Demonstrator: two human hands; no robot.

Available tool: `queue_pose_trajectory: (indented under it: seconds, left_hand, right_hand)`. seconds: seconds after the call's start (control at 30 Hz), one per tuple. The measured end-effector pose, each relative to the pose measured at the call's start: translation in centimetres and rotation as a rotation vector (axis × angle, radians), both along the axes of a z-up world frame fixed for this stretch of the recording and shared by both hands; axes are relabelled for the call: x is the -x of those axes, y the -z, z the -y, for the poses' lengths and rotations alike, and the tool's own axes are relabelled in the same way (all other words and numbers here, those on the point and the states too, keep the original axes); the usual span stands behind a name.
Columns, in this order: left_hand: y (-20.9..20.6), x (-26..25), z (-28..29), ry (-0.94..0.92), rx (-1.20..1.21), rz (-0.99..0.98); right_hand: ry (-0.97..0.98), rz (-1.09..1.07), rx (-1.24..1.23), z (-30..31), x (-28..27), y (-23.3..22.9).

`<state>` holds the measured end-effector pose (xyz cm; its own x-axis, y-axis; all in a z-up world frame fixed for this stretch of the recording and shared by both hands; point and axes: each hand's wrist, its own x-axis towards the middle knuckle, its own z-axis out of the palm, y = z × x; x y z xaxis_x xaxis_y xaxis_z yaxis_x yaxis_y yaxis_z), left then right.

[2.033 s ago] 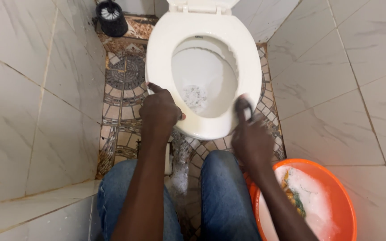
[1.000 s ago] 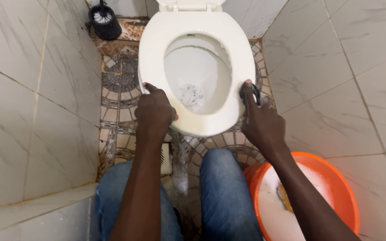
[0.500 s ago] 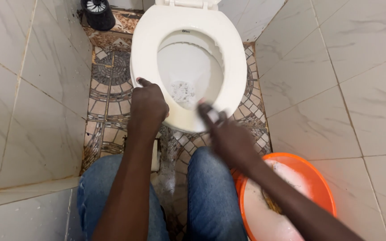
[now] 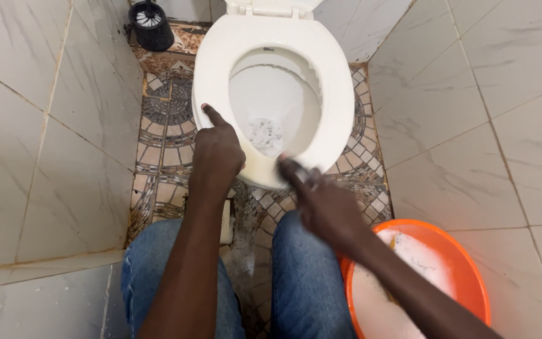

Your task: The person cleans a toilet by scrubbing the bowl, rim, seat, and lid using a brush and a sponge with soapy water from a bucket.

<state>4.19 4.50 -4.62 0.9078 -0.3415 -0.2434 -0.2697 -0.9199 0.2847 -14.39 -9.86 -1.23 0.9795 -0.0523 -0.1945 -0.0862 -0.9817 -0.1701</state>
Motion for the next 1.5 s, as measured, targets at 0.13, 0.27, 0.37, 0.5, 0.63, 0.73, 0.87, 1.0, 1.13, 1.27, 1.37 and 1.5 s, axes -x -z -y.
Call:
queue_pose_trajectory:
  seconds: [0.13,0.27,0.37,0.5,0.63,0.73,0.87,1.0,1.13,1.27,1.37,1.5]
  left_hand:
    - [0.9,0.9,-0.5,0.0,0.099,0.071]
    - [1.2,0.4,0.2,0.014,0.042,0.126]
    - [2.3,0.5,0.1,0.047,0.075,0.186]
    - [4.1,0.7,-1.3,0.097,0.177,0.364]
    - [2.9,1.1,-1.1,0.068,0.239,0.391]
    - [1.2,1.3,-1.5,-0.014,0.24,0.236]
    - [0.6,1.3,-1.7,-0.077,0.32,0.22]
    - [1.1,2.1,-2.4,-0.082,0.361,0.225]
    - [0.7,2.1,-2.6,-0.025,0.327,0.384]
    - [-1.5,1.4,-3.4,-0.225,0.308,0.054]
    - [-2.6,0.9,-4.1,-0.247,0.259,-0.054]
    - [-1.7,0.7,-4.2,-0.257,0.351,0.013]
  right_hand:
    - [0.347,-0.008,0.034,4.2,-2.4,-0.7]
    - [0.071,0.43,0.128,-1.7,1.0,2.6]
    - [0.025,0.334,0.033,-4.1,1.7,3.2]
    - [0.334,0.178,-0.018,-0.5,0.8,0.7]
    - [0.312,0.21,-0.044,-3.1,1.0,-0.2]
    - [0.151,0.12,-0.131,-3.7,0.6,-0.9]
    - [0.427,-0.046,0.159,2.1,-1.6,-3.1]
    - [0.289,-0.048,0.262,-1.0,-1.7,-1.4]
    - [-0.004,-0.023,0.106,-4.9,-3.3,-0.3]
    - [0.055,-0.021,0.174,-2.2,-6.3,-1.5]
    - [-0.168,0.163,0.273,-2.0,-4.2,-1.2]
    - [-0.076,-0.108,0.23,-0.2,-5.5,-1.3]
